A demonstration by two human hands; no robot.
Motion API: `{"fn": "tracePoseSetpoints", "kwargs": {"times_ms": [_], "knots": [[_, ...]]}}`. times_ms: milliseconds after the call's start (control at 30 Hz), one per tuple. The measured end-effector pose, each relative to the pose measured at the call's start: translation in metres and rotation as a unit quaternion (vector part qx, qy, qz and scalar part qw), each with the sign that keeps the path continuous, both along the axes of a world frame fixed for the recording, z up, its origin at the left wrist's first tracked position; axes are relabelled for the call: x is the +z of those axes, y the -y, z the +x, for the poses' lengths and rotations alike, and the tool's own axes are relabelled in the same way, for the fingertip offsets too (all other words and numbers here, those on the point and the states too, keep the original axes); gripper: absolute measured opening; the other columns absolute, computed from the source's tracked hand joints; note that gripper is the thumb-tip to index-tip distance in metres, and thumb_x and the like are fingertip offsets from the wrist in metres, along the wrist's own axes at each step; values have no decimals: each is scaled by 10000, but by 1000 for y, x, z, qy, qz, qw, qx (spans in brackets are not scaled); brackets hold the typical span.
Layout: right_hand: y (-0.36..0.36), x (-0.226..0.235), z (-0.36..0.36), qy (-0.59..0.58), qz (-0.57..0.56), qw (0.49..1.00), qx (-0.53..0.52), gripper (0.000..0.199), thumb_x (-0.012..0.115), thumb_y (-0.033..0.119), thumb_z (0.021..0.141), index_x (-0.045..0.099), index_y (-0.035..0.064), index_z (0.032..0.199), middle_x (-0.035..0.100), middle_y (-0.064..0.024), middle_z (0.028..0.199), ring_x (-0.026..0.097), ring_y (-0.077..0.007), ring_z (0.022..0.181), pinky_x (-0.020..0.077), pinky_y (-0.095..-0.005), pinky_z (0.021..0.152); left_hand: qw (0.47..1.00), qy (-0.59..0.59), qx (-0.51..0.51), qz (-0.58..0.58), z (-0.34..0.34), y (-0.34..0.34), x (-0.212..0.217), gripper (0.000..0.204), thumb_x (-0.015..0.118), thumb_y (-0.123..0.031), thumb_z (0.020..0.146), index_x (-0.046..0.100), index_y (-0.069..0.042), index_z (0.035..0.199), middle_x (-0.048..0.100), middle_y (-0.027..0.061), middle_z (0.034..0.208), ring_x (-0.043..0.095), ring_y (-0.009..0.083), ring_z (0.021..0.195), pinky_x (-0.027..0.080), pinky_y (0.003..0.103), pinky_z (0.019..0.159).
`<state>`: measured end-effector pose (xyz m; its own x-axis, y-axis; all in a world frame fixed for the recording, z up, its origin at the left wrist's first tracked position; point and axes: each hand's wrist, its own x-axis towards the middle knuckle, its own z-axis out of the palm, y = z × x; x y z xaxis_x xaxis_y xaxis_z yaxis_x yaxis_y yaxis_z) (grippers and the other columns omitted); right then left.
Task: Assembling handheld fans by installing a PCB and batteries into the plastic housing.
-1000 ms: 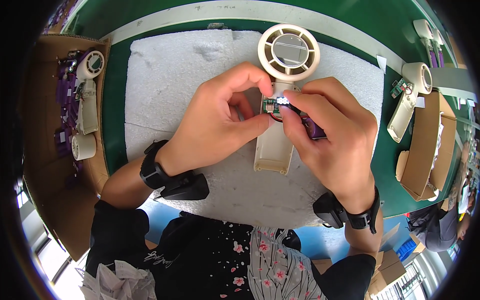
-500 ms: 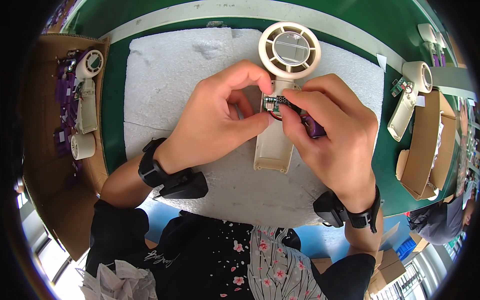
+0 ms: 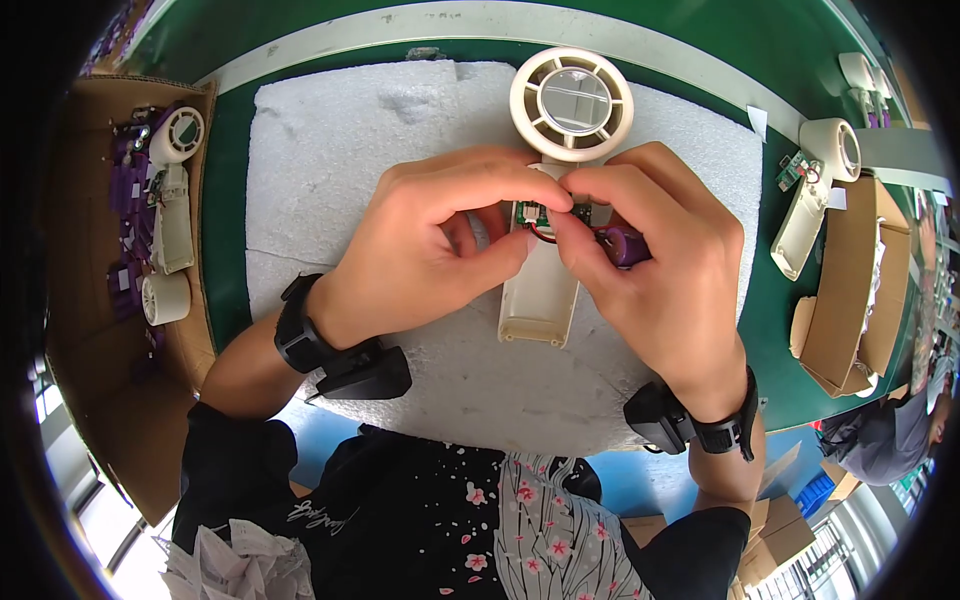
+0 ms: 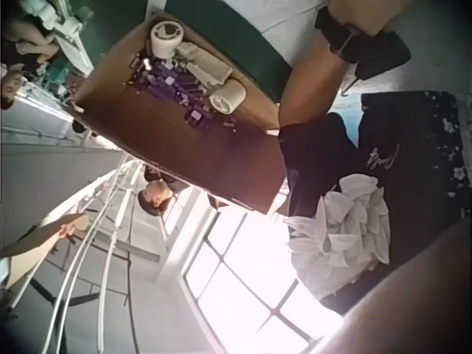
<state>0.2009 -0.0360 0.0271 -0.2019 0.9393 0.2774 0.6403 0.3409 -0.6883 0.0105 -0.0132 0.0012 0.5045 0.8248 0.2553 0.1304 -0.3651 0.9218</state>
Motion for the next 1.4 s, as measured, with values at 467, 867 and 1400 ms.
{"fn": "tracePoseSetpoints", "kwargs": {"times_ms": [467, 867, 1400], "knots": [[5, 3, 5, 30, -71, 996, 39, 373, 830, 130, 698, 534, 48, 910, 582, -87, 807, 608, -208, 643, 494, -296, 551, 998, 20, 26, -53, -4, -3, -2, 274, 641, 67, 728, 697, -54, 967, 645, 83, 872, 632, 149, 640, 506, 256, 586], [-1, 20, 15, 181, 40, 974, 127, 430, 864, 144, 609, 544, 10, 863, 569, -102, 936, 574, -230, 761, 494, -340, 637, 997, 18, 54, -50, -13, -11, 0, 290, 624, 81, 735, 711, -45, 982, 646, 76, 896, 623, 117, 639, 502, 237, 570], [-4, 21, 31, 40, -86, 984, 149, 354, 675, -167, 576, 581, 9, 868, 565, -100, 995, 528, -167, 670, 459, -272, 602, 997, -15, 1, -70, -20, -14, 3, 365, 596, 142, 776, 676, -25, 1091, 605, 70, 1109, 570, 58, 794, 465, 166, 625]]}}
